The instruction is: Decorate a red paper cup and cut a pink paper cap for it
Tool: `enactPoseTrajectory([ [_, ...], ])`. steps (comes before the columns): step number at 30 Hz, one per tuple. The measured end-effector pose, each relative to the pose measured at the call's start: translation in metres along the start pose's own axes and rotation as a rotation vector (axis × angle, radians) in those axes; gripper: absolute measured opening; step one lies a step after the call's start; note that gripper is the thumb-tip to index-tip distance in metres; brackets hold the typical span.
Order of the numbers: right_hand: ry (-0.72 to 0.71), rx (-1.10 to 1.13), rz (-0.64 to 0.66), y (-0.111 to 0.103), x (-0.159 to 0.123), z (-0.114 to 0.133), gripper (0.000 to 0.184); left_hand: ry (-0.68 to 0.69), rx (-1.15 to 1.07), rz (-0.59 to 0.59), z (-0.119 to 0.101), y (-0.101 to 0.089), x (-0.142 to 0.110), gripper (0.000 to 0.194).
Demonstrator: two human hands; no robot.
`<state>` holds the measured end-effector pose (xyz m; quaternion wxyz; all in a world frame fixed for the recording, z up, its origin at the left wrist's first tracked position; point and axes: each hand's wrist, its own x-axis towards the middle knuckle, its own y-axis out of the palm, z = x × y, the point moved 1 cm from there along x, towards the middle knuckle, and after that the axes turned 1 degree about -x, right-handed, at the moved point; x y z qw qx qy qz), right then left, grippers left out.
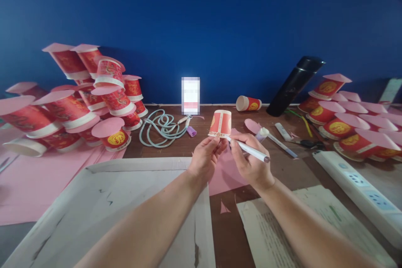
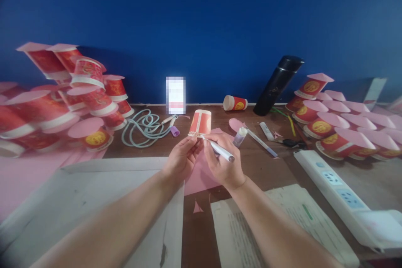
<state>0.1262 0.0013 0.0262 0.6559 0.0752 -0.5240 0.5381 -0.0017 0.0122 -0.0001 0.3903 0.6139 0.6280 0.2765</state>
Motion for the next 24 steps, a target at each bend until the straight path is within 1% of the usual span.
enactPoseTrajectory([
  [9, -0.005, 0.017, 0.023, 0.0004, 0.0002, -0.0002, 0.012, -0.003, 0.033, 0.034, -0.0009, 0.0024, -0.0017, 0.017],
  [14, -0.014, 0.011, 0.023, 0.0, 0.0007, 0.0003, 0.014, -0.01, 0.058, 0.036, -0.0012, 0.0042, -0.0025, 0.02],
  [17, -0.023, 0.008, 0.021, -0.0002, 0.0012, 0.0009, 0.014, -0.012, 0.067, 0.038, -0.001, 0.0041, -0.0021, 0.02],
  [24, 0.01, 0.038, 0.022, -0.0005, 0.0002, 0.0008, 0.009, -0.002, 0.082, 0.054, -0.0001, 0.0031, -0.0015, 0.019],
])
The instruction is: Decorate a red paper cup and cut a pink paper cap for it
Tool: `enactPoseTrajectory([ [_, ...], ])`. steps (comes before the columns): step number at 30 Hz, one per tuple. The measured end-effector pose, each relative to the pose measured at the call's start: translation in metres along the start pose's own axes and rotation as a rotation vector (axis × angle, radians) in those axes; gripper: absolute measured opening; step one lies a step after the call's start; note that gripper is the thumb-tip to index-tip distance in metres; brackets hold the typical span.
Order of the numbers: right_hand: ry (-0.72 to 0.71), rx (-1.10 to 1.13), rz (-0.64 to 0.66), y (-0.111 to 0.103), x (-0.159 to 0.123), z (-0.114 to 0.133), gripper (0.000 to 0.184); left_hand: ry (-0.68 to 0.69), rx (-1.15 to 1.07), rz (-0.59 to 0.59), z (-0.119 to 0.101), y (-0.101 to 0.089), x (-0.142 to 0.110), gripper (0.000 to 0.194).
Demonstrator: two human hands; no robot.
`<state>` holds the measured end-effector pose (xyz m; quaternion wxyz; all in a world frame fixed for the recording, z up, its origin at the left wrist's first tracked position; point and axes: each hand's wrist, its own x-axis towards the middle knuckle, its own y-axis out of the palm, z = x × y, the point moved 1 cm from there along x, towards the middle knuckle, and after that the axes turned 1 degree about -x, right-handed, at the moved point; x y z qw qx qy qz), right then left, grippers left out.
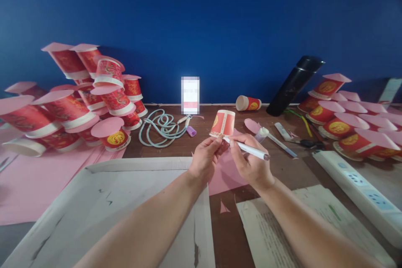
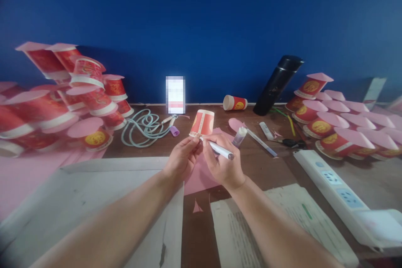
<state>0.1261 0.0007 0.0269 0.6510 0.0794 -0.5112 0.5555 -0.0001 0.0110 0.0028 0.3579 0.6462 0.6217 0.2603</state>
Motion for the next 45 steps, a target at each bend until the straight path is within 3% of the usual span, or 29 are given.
enactPoseTrajectory([
  [15, -0.007, -0.021, -0.034, 0.0004, 0.0012, 0.0006, 0.01, -0.013, 0.007, 0.006, 0.0013, -0.0007, 0.0003, 0.022],
  [23, 0.091, -0.027, -0.041, 0.0011, -0.0024, -0.0051, 0.01, -0.027, -0.022, -0.038, 0.0012, -0.0016, 0.0003, 0.02],
  [45, 0.047, -0.111, -0.056, 0.0007, 0.0002, -0.0047, 0.007, -0.03, -0.011, -0.06, 0.0009, -0.0026, 0.0005, 0.014],
])
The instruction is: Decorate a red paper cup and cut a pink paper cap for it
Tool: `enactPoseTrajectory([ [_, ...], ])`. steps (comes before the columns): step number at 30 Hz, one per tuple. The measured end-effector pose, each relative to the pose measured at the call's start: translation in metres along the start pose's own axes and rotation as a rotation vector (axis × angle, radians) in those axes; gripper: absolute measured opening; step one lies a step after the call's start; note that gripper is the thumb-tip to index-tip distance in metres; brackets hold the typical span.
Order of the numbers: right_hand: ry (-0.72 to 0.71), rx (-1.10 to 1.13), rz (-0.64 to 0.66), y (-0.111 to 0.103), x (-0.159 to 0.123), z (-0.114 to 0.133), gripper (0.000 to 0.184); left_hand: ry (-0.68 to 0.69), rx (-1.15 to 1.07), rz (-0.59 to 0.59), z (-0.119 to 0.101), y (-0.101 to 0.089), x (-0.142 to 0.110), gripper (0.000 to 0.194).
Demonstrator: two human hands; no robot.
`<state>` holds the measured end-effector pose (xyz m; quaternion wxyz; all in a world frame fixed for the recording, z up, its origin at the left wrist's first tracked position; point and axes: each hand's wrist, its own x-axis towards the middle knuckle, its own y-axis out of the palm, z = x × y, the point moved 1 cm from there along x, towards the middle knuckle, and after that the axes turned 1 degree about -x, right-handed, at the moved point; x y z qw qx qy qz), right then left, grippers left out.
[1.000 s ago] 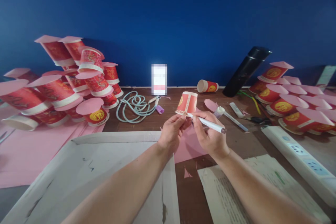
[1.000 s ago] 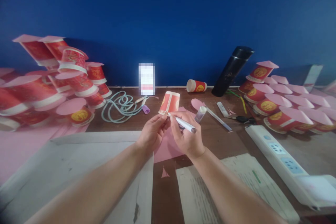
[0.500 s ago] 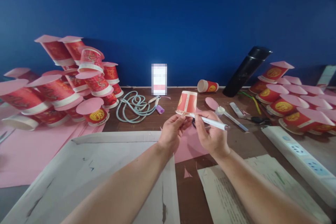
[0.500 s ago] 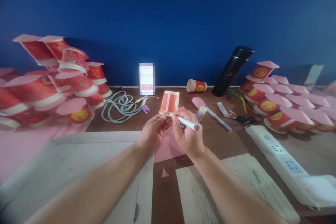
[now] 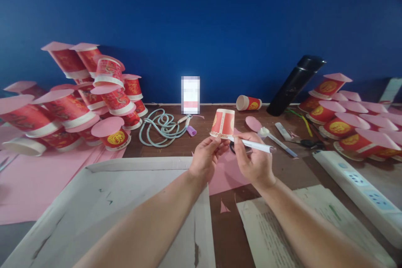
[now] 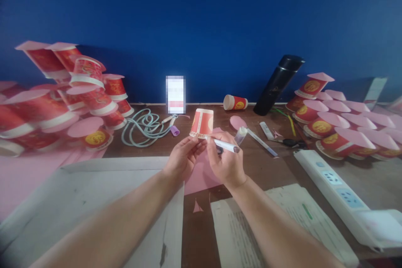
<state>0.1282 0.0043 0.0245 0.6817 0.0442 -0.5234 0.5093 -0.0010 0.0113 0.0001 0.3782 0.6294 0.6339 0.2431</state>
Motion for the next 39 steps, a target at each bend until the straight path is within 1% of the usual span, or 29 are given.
enactPoseTrajectory([
  [7, -0.006, 0.032, 0.006, 0.0, 0.0008, 0.0014, 0.008, -0.007, -0.008, 0.014, -0.0001, -0.0005, 0.0005, 0.014],
  [13, -0.007, -0.007, 0.007, -0.0014, -0.0011, -0.0002, 0.007, -0.002, -0.01, -0.004, -0.0007, 0.0006, -0.0003, 0.015],
  [21, -0.007, -0.041, -0.005, -0.0008, -0.0013, -0.0015, 0.006, -0.006, -0.012, 0.004, -0.0006, 0.0005, -0.0009, 0.012],
  [25, 0.004, -0.037, 0.019, -0.0006, -0.0013, -0.0015, 0.006, -0.014, -0.026, -0.006, -0.0004, 0.0008, -0.001, 0.01],
  [30, 0.007, -0.054, -0.028, -0.0002, -0.0014, -0.0034, 0.008, -0.015, -0.038, -0.018, 0.0002, -0.0001, 0.0, 0.008],
  [36, -0.018, -0.074, -0.034, -0.0004, -0.0002, -0.0027, 0.008, -0.015, -0.041, -0.011, 0.0005, -0.0016, 0.0006, 0.008],
  [39, -0.003, -0.072, -0.024, -0.0007, -0.0001, -0.0022, 0.007, -0.018, -0.045, -0.013, 0.0005, -0.0021, 0.001, 0.006],
])
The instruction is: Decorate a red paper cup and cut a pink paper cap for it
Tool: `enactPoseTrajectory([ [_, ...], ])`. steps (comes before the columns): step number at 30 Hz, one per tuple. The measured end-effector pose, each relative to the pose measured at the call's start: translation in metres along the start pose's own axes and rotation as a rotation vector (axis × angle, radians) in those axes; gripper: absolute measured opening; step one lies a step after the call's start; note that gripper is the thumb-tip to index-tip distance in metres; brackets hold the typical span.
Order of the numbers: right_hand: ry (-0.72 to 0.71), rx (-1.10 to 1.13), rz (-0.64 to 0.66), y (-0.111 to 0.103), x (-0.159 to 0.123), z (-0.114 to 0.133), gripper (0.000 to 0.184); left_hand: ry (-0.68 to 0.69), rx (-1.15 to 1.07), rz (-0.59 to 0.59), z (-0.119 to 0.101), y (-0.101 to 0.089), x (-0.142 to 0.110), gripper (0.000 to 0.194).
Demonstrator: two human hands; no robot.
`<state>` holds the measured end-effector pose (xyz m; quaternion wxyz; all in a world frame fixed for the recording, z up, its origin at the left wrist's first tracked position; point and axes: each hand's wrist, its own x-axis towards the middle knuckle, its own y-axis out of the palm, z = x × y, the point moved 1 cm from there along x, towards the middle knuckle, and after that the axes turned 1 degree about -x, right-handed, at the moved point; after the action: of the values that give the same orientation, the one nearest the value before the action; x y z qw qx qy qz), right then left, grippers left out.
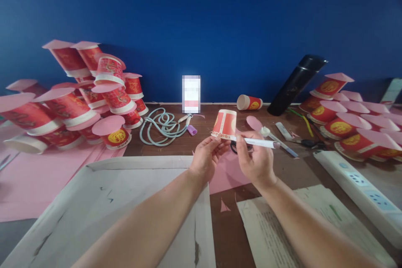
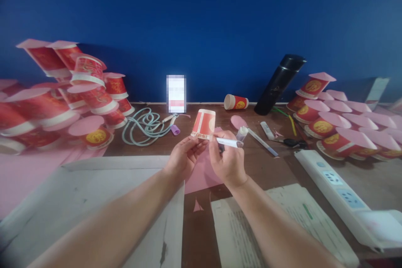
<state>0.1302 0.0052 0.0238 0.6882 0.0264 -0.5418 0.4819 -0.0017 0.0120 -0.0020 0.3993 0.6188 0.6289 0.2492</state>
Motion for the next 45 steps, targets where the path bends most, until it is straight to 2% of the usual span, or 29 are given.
enactPoseTrajectory([
  [19, -0.02, 0.024, 0.007, 0.0004, -0.0003, 0.0004, 0.008, 0.009, 0.002, 0.007, -0.0002, 0.0014, 0.0001, 0.005],
  [40, 0.019, 0.025, 0.032, -0.0001, -0.001, 0.001, 0.008, 0.003, 0.014, 0.022, 0.0002, 0.0007, -0.0001, 0.008],
  [45, 0.023, 0.009, -0.021, -0.0006, -0.0013, 0.0006, 0.01, 0.001, 0.012, 0.012, 0.0007, -0.0001, 0.0008, 0.007],
])
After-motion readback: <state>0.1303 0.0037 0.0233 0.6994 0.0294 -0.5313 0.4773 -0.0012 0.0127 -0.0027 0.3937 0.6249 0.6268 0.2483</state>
